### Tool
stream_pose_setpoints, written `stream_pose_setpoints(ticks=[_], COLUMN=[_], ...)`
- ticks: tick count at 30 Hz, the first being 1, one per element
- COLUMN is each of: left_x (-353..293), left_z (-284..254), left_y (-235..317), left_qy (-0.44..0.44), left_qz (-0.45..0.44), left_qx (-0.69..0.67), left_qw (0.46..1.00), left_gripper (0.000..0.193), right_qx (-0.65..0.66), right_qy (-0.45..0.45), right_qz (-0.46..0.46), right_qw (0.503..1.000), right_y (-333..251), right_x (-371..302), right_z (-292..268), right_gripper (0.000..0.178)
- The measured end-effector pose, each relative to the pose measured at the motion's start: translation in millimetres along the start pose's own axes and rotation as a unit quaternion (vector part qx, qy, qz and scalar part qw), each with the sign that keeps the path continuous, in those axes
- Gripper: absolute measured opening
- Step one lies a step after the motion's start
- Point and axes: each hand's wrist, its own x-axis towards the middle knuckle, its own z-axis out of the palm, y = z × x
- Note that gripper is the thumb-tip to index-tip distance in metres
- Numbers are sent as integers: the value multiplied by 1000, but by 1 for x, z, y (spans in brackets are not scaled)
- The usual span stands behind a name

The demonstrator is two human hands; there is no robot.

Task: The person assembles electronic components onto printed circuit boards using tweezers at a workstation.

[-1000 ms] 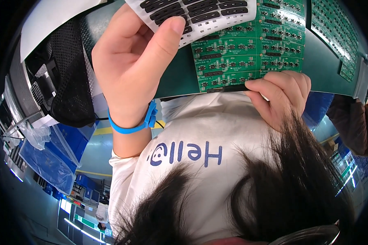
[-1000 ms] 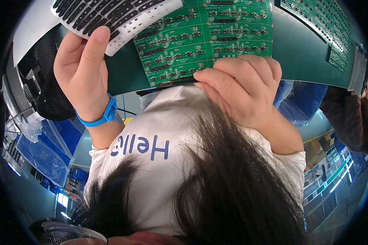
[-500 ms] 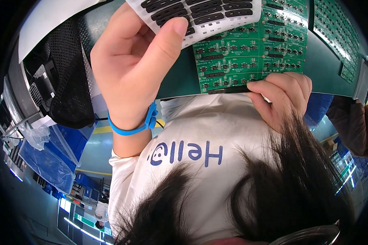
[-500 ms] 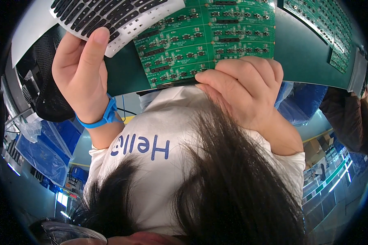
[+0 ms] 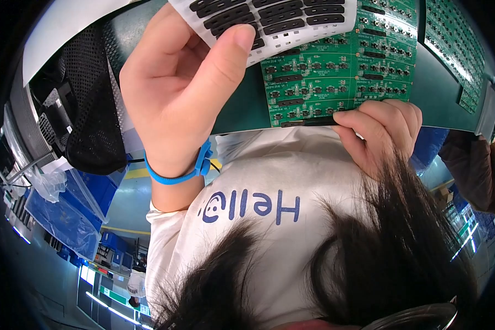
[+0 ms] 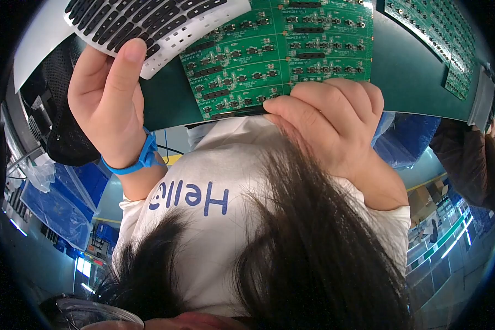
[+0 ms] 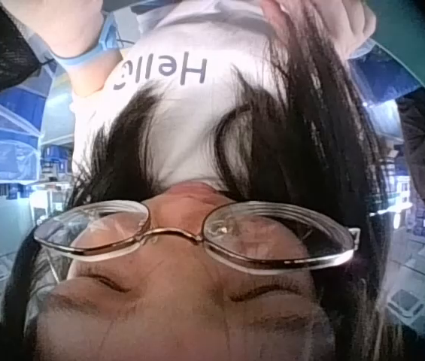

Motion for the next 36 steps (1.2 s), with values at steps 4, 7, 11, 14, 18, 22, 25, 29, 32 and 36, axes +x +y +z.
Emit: stream_pose_setpoints(ticks=[4, 7, 11, 14, 18, 22, 25, 29, 32, 36], left_x=[0, 0, 0, -1, 1, 0, 0, -1, 0, 1], left_z=[-1, 0, 0, -1, -2, -2, -3, -4, -3, -4], left_y=[-1, 0, -1, -1, 0, 0, -2, -1, -1, -2], left_qy=[8, 12, 15, 15, 17, 13, 11, 18, 12, 9], left_qz=[4, 2, 3, 8, 2, 8, 9, 9, 10, 16], left_qx=[15, 16, 19, 22, 46, 28, 25, 32, 21, 26], left_qw=[1000, 1000, 1000, 1000, 999, 999, 1000, 999, 1000, 999], left_gripper=[30, 30, 30, 31, 32, 33, 33, 33, 33, 33], right_qx=[4, 4, 1, -3, 1, -19, -39, -19, -5, -3], right_qy=[-5, -7, -4, -2, -6, -5, 14, 25, 0, 15], right_qz=[0, 1, 0, -2, -3, -13, -27, -16, -11, -12], right_qw=[1000, 1000, 1000, 1000, 1000, 1000, 999, 999, 1000, 1000], right_y=[0, 1, 1, -1, 2, -2, -3, -2, -1, 1], right_x=[1, 1, 1, 0, 1, 1, 0, -1, -3, -4], right_z=[-1, -2, -2, -2, -2, -4, -3, -4, -8, -6], right_gripper=[22, 22, 22, 22, 21, 23, 24, 24, 44, 43])
